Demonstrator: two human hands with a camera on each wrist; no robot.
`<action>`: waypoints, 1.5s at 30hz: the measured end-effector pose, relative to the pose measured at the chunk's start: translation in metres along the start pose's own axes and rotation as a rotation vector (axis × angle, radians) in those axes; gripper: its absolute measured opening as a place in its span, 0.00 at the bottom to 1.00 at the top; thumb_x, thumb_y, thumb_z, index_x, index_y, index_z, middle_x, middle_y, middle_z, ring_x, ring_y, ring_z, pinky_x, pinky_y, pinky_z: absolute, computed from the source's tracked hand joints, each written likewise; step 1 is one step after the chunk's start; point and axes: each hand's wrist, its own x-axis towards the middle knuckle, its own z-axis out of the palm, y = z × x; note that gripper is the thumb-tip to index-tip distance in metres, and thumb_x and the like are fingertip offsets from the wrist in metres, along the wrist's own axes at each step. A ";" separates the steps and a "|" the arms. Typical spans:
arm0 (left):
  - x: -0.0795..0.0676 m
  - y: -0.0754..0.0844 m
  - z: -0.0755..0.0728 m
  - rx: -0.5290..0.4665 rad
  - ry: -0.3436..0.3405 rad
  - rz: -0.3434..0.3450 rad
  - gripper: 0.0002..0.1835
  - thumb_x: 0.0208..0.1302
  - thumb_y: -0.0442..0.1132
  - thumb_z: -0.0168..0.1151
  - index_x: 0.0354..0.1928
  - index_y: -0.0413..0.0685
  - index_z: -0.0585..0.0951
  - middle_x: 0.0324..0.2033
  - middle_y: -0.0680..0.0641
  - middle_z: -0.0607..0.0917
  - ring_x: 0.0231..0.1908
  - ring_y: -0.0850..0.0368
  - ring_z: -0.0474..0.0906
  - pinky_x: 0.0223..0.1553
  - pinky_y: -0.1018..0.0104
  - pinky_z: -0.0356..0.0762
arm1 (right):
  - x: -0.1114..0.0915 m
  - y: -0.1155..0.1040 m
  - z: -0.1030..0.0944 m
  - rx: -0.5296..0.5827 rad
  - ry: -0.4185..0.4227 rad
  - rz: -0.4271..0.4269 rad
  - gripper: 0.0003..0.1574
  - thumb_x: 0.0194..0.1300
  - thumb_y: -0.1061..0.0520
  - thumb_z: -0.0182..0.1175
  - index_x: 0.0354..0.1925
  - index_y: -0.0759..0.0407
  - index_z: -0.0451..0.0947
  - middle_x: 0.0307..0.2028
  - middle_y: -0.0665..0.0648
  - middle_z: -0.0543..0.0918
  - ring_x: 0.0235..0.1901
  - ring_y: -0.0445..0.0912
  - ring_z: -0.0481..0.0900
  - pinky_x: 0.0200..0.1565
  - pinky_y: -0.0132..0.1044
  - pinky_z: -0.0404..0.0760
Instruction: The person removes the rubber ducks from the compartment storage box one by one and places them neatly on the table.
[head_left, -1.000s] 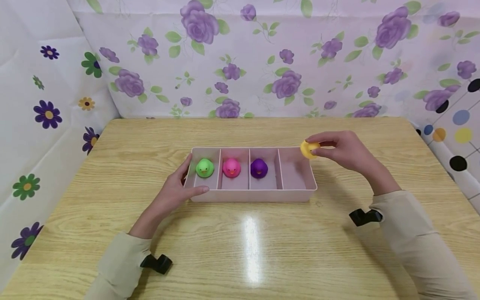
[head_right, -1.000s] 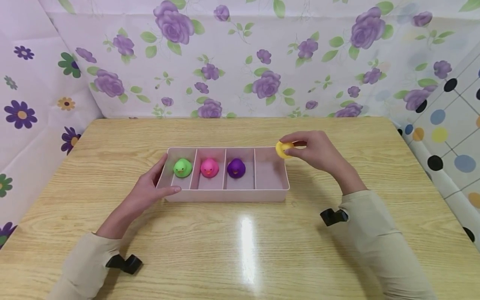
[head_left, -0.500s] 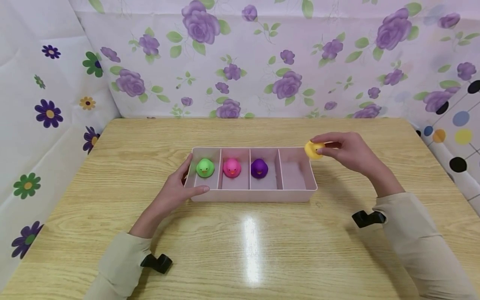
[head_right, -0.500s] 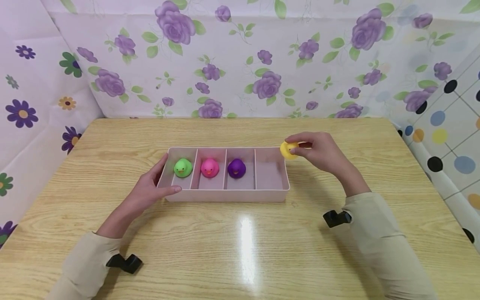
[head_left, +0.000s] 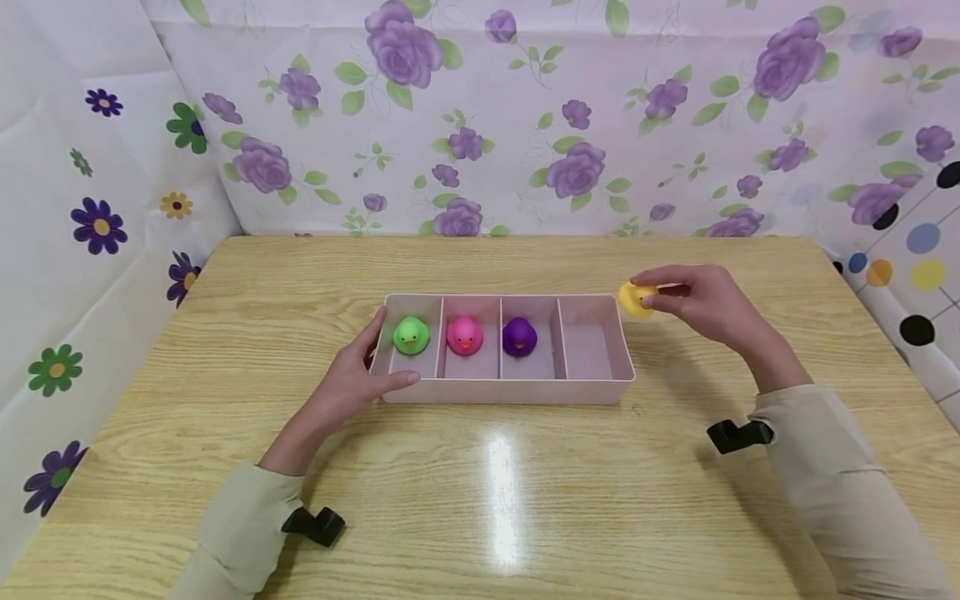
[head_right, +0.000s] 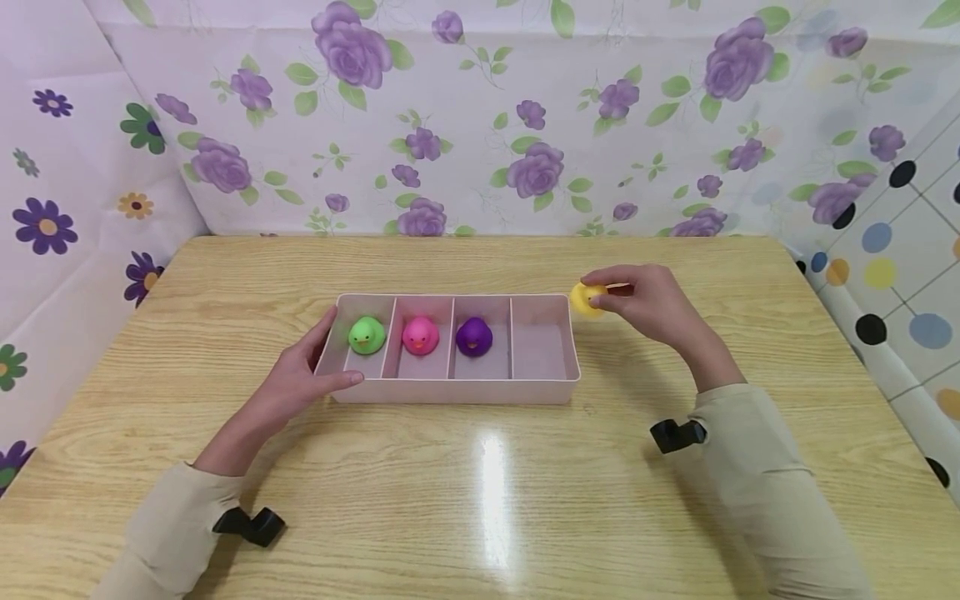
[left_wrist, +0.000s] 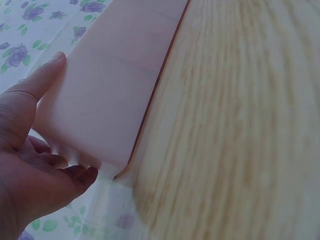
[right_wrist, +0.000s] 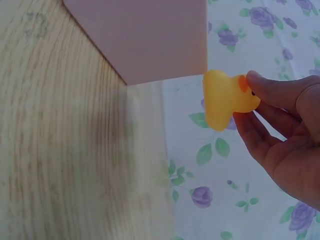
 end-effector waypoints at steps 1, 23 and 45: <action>0.000 0.000 0.000 0.000 -0.001 -0.001 0.57 0.60 0.39 0.72 0.80 0.48 0.41 0.78 0.43 0.46 0.73 0.39 0.52 0.68 0.43 0.59 | 0.000 0.001 0.000 0.000 -0.004 0.010 0.21 0.69 0.59 0.64 0.59 0.65 0.80 0.59 0.69 0.79 0.51 0.61 0.82 0.40 0.23 0.79; 0.000 0.000 0.000 0.001 0.003 -0.007 0.58 0.60 0.38 0.72 0.80 0.48 0.40 0.78 0.42 0.47 0.71 0.38 0.56 0.66 0.43 0.63 | 0.008 0.037 0.019 0.072 -0.079 0.118 0.24 0.68 0.59 0.65 0.59 0.69 0.78 0.56 0.71 0.79 0.51 0.59 0.81 0.47 0.39 0.83; 0.000 -0.002 0.000 -0.004 -0.001 0.008 0.57 0.61 0.39 0.72 0.80 0.47 0.40 0.78 0.42 0.47 0.72 0.38 0.55 0.66 0.44 0.63 | 0.014 0.049 0.029 0.066 -0.067 0.140 0.24 0.69 0.59 0.64 0.60 0.69 0.78 0.58 0.71 0.79 0.54 0.60 0.80 0.43 0.25 0.78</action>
